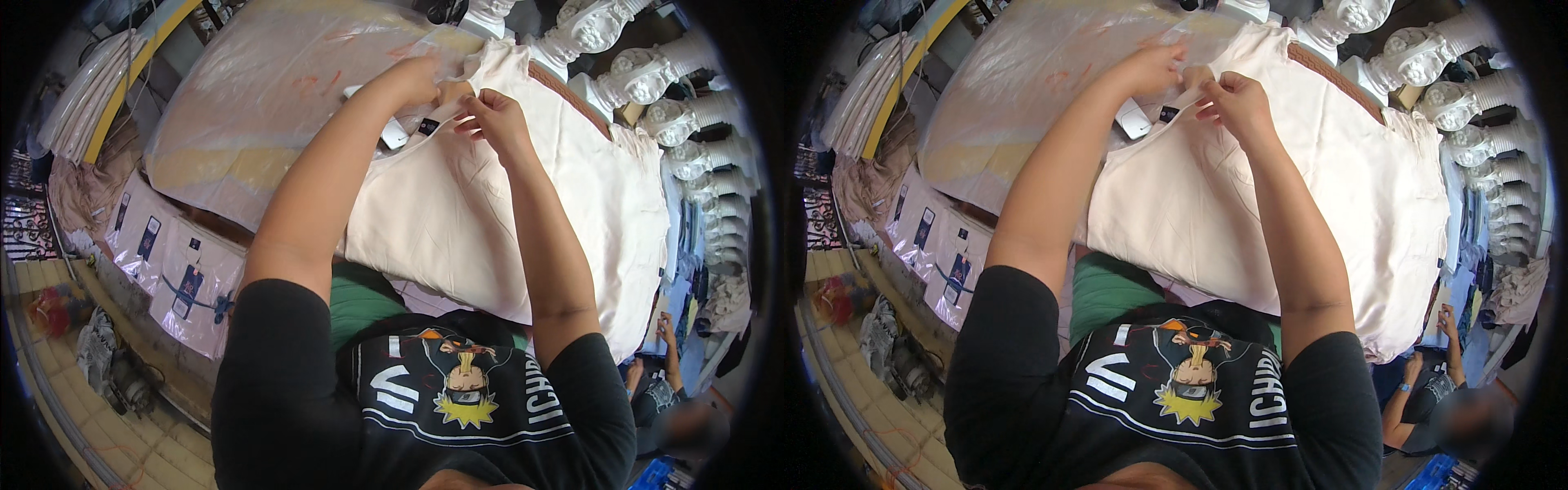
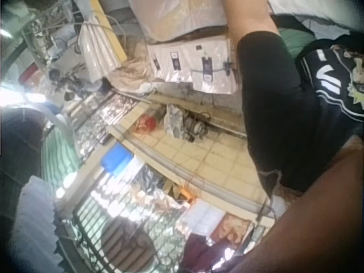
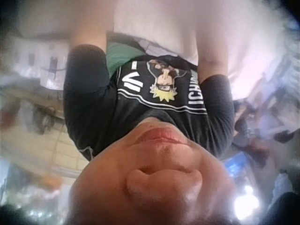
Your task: The person packs a folded shirt into a plastic bag, adds it to a stack, and then ties the stack together with a blue cord.
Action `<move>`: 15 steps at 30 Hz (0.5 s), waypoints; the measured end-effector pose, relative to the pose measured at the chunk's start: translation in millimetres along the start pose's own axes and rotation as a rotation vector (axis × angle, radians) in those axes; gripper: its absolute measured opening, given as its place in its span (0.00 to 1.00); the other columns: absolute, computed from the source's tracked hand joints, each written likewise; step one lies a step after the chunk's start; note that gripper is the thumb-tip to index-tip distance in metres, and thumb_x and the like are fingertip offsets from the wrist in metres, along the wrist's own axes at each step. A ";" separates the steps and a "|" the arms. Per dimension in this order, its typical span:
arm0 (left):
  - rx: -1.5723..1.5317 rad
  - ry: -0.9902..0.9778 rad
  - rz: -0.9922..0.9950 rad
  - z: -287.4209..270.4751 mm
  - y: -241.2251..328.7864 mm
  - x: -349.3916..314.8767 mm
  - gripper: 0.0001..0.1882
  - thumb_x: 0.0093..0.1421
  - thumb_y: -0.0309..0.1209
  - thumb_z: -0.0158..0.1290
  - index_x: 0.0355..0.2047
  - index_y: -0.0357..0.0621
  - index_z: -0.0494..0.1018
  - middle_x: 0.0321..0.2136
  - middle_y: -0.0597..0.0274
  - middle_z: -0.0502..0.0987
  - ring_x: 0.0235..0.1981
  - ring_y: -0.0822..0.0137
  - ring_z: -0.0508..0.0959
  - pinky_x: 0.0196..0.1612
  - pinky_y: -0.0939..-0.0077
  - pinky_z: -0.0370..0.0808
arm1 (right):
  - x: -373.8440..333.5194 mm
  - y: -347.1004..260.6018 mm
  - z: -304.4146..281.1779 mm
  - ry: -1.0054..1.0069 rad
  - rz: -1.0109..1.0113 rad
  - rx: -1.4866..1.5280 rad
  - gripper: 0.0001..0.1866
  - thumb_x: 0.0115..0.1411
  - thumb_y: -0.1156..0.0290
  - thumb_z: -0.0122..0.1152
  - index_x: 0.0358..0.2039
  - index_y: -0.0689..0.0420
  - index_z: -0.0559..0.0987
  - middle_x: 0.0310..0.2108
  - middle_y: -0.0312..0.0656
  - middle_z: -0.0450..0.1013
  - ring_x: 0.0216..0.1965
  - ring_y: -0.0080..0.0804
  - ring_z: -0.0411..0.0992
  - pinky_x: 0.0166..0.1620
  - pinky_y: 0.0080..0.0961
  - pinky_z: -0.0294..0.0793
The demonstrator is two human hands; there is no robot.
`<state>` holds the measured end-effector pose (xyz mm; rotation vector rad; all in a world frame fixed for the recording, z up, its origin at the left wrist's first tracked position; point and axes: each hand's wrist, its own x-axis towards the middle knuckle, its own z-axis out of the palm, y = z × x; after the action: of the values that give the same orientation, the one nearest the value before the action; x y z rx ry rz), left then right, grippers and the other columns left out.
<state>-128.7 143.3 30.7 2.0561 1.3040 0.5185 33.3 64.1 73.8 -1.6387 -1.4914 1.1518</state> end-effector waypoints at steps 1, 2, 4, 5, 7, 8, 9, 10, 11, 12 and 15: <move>-0.059 -0.055 0.023 4.3 2.5 2.6 0.22 0.53 0.29 0.51 0.50 0.44 0.68 0.45 0.55 0.73 0.45 0.63 0.74 0.46 0.75 0.69 | 0.7 1.3 -1.3 0.000 -0.002 0.001 0.10 0.58 0.65 0.52 0.29 0.59 0.74 0.27 0.40 0.76 0.25 0.25 0.75 0.25 0.16 0.69; -0.118 -0.108 0.046 8.9 4.2 3.6 0.22 0.53 0.30 0.51 0.49 0.42 0.68 0.43 0.56 0.74 0.43 0.65 0.74 0.44 0.75 0.70 | 1.1 0.3 -2.1 0.006 -0.004 -0.002 0.10 0.58 0.65 0.52 0.30 0.59 0.74 0.27 0.40 0.76 0.25 0.25 0.75 0.25 0.16 0.69; -0.139 -0.237 0.039 10.3 7.7 3.2 0.21 0.52 0.31 0.52 0.47 0.40 0.69 0.40 0.58 0.76 0.38 0.68 0.76 0.42 0.75 0.71 | -0.9 -1.3 -1.8 0.011 0.000 -0.006 0.10 0.58 0.65 0.52 0.30 0.59 0.74 0.27 0.40 0.76 0.25 0.25 0.76 0.25 0.16 0.69; -0.100 -0.309 0.013 6.0 8.5 6.0 0.21 0.52 0.32 0.52 0.46 0.38 0.69 0.38 0.59 0.76 0.36 0.69 0.76 0.40 0.75 0.72 | -0.3 -1.8 -3.2 0.013 -0.012 0.000 0.10 0.58 0.65 0.52 0.30 0.59 0.74 0.27 0.40 0.76 0.25 0.25 0.76 0.25 0.16 0.69; -0.156 -0.348 -0.017 3.8 2.8 8.4 0.20 0.52 0.34 0.52 0.43 0.36 0.70 0.35 0.58 0.77 0.32 0.69 0.77 0.38 0.75 0.72 | 0.6 -3.2 -3.2 0.011 -0.037 0.016 0.10 0.58 0.66 0.52 0.31 0.60 0.74 0.27 0.40 0.76 0.25 0.25 0.76 0.25 0.16 0.69; -0.252 -0.316 -0.018 5.6 -1.9 9.5 0.19 0.52 0.35 0.52 0.41 0.36 0.72 0.33 0.56 0.78 0.31 0.67 0.77 0.38 0.74 0.73 | -0.2 -3.9 -3.0 0.015 -0.025 0.016 0.10 0.58 0.66 0.52 0.31 0.60 0.74 0.27 0.40 0.76 0.25 0.25 0.76 0.25 0.16 0.69; -0.345 -0.279 -0.018 7.0 -8.2 12.6 0.18 0.52 0.36 0.52 0.39 0.35 0.73 0.32 0.54 0.78 0.30 0.66 0.78 0.37 0.74 0.73 | -0.4 -5.9 -2.7 0.019 -0.016 0.016 0.10 0.58 0.66 0.52 0.31 0.60 0.74 0.27 0.41 0.75 0.25 0.26 0.76 0.25 0.16 0.69; -0.446 -0.278 -0.005 9.4 -14.0 15.3 0.18 0.52 0.36 0.51 0.39 0.35 0.73 0.32 0.54 0.78 0.29 0.67 0.78 0.37 0.75 0.73 | -0.2 -7.1 -2.3 0.023 -0.009 0.016 0.10 0.58 0.66 0.52 0.32 0.60 0.74 0.27 0.41 0.75 0.25 0.26 0.76 0.25 0.16 0.69; -0.546 -0.276 0.009 12.2 -19.5 17.6 0.17 0.53 0.35 0.51 0.39 0.35 0.73 0.32 0.55 0.78 0.29 0.67 0.78 0.36 0.76 0.74 | 0.9 -7.0 -2.1 0.016 -0.006 0.019 0.10 0.58 0.66 0.52 0.32 0.60 0.74 0.27 0.41 0.75 0.25 0.26 0.76 0.25 0.16 0.69; -0.647 -0.279 0.025 12.4 -19.0 17.1 0.17 0.54 0.35 0.50 0.39 0.34 0.72 0.32 0.55 0.78 0.28 0.68 0.78 0.35 0.77 0.74 | 1.8 -5.5 -3.2 0.013 0.001 0.023 0.10 0.58 0.66 0.52 0.32 0.60 0.74 0.27 0.41 0.75 0.25 0.26 0.76 0.25 0.15 0.69; -0.644 -0.256 -0.039 12.8 -18.1 13.3 0.12 0.57 0.32 0.49 0.40 0.40 0.70 0.32 0.61 0.76 0.29 0.72 0.77 0.35 0.78 0.75 | 1.4 -5.4 -3.0 0.024 -0.009 0.046 0.10 0.57 0.66 0.52 0.29 0.60 0.74 0.26 0.41 0.75 0.24 0.26 0.76 0.25 0.17 0.69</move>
<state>-126.7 156.8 8.7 1.4980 0.8740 0.5486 33.6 66.7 79.5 -1.6078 -1.4453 1.1496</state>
